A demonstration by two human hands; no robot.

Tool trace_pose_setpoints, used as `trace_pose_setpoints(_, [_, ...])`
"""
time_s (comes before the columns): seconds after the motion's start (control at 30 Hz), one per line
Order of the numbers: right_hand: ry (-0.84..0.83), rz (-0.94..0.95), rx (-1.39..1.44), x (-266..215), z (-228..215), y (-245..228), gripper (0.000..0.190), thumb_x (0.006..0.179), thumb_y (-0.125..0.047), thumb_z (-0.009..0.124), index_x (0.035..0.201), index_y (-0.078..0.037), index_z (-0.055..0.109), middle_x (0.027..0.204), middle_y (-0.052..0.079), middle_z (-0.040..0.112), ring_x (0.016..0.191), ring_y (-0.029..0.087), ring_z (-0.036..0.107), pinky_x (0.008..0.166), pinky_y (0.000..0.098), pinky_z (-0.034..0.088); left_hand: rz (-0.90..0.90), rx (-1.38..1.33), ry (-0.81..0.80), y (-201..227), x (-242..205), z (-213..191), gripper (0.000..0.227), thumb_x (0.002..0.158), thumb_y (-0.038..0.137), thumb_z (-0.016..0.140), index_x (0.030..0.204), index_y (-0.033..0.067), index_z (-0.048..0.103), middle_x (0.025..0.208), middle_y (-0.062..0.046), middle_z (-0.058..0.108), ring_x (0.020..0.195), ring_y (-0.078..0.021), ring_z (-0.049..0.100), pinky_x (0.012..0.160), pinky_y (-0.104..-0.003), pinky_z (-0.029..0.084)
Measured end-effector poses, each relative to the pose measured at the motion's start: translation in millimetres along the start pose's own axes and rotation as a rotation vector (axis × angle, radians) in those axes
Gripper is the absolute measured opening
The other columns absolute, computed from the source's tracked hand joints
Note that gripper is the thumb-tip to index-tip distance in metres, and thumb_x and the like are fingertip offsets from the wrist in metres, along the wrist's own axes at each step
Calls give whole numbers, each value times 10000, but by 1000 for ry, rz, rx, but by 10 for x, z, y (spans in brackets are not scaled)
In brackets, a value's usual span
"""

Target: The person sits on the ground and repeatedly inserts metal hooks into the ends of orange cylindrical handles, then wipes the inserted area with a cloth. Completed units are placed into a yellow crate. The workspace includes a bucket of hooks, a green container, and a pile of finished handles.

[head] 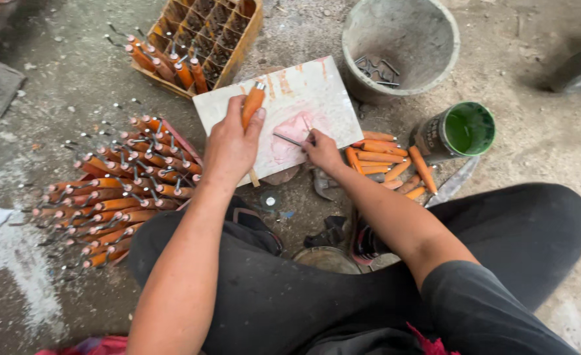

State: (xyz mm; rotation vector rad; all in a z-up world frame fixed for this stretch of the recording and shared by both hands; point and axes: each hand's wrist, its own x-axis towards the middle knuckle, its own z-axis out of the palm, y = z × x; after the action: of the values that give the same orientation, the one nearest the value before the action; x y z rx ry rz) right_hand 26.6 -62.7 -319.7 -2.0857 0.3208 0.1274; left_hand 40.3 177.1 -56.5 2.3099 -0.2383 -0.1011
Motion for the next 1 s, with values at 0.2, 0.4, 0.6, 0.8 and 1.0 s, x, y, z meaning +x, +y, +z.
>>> trace_pose_setpoints(0.2, [-27, 191, 41, 51, -120, 39, 239, 962, -227, 692, 946, 8, 645, 737, 113, 727, 520, 190, 650, 471, 363, 516, 25, -42, -10, 63, 25, 50, 443, 1040, 407, 541, 1348, 95, 483, 981, -293, 722, 960, -496, 686, 805, -570, 513])
trace_pose_setpoints(0.4, [125, 27, -228, 67, -7, 330, 278, 970, -267, 681, 980, 9, 652, 743, 136, 689, 555, 208, 622, 475, 371, 491, -28, -30, -80, 116, 48, 39, 447, 1049, 423, 511, 1360, 103, 481, 967, -265, 736, 953, -467, 706, 805, -542, 535])
trace_pose_setpoints(0.6, [-173, 502, 298, -51, 151, 519, 248, 996, -230, 605, 1029, 14, 635, 769, 107, 652, 596, 205, 591, 474, 372, 487, 11, -29, -38, 83, 46, 26, 453, 1042, 418, 520, 1348, 86, 491, 999, -270, 734, 964, -476, 701, 802, -551, 525])
trace_pose_setpoints(0.8, [117, 65, -126, -294, 16, 232, 273, 980, -303, 663, 988, -30, 657, 762, 167, 719, 657, 250, 704, 630, 397, 542, 33, -43, -21, 53, 10, 44, 462, 1045, 420, 516, 1353, 78, 485, 1004, -279, 729, 970, -479, 701, 806, -549, 528])
trace_pose_setpoints(1.0, [186, 213, -102, -213, -112, 128, 288, 971, -289, 638, 1041, -11, 627, 760, 188, 711, 699, 322, 714, 667, 452, 549, 19, -30, -29, 19, 8, 40, 460, 1046, 420, 517, 1360, 85, 476, 990, -287, 726, 959, -484, 695, 815, -559, 518])
